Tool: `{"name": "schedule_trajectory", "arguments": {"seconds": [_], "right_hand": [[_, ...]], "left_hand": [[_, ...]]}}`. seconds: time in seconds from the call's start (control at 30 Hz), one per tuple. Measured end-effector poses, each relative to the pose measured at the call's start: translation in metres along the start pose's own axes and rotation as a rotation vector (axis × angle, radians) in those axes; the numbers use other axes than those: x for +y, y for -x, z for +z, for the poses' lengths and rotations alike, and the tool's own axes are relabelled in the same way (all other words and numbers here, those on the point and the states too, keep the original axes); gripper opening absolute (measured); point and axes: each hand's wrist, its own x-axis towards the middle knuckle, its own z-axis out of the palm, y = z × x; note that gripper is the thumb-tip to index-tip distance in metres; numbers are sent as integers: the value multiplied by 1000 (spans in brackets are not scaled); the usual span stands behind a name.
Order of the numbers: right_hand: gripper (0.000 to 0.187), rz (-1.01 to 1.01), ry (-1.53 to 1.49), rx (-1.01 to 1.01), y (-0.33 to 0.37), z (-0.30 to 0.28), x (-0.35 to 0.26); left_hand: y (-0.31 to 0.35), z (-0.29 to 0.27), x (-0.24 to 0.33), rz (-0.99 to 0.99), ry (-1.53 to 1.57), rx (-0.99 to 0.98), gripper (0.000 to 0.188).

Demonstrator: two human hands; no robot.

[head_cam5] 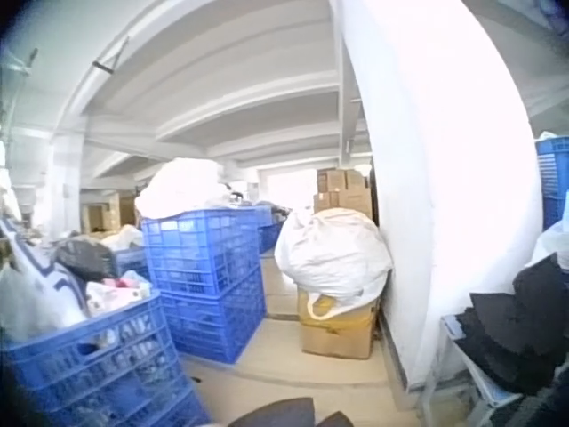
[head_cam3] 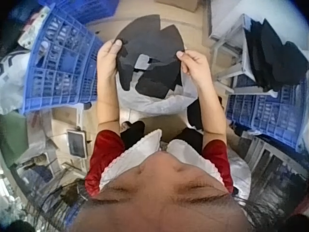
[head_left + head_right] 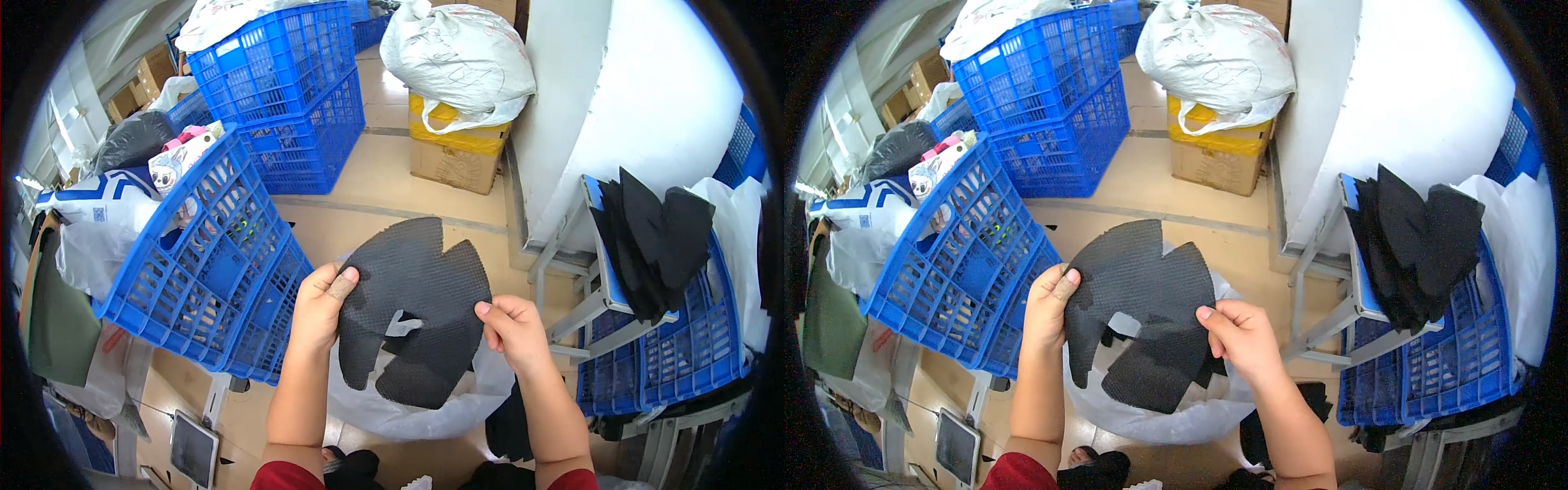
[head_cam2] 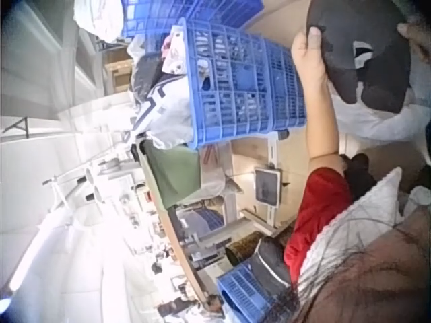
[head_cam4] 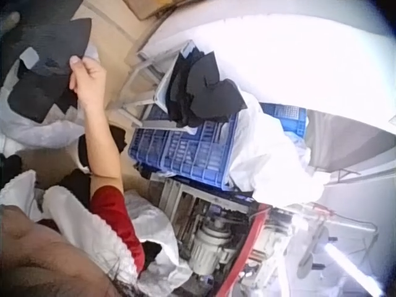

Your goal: Sorting through and counting black mesh fabric shoe uppers before placing them on a workstation.

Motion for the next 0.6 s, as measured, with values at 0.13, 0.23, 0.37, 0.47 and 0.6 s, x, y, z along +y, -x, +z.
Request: {"name": "schedule_trajectory", "arguments": {"seconds": [0.13, 0.23, 0.37, 0.47, 0.6], "right_hand": [[33, -22, 53, 7, 7, -8, 1], [37, -63, 188, 34, 16, -18, 4], [18, -106, 166, 59, 27, -31, 12], [10, -199, 153, 100, 30, -44, 33], [34, -431, 409, 62, 38, -56, 39]], "left_hand": [[-1, -12, -13, -31, -69, -42, 23], [-1, -11, -21, -25, -90, -131, 22], [-1, -6, -33, -31, -175, -214, 14], [-1, -2, -33, -9, -358, -315, 16], [-12, -8, -53, 285, -537, -489, 26]]}}
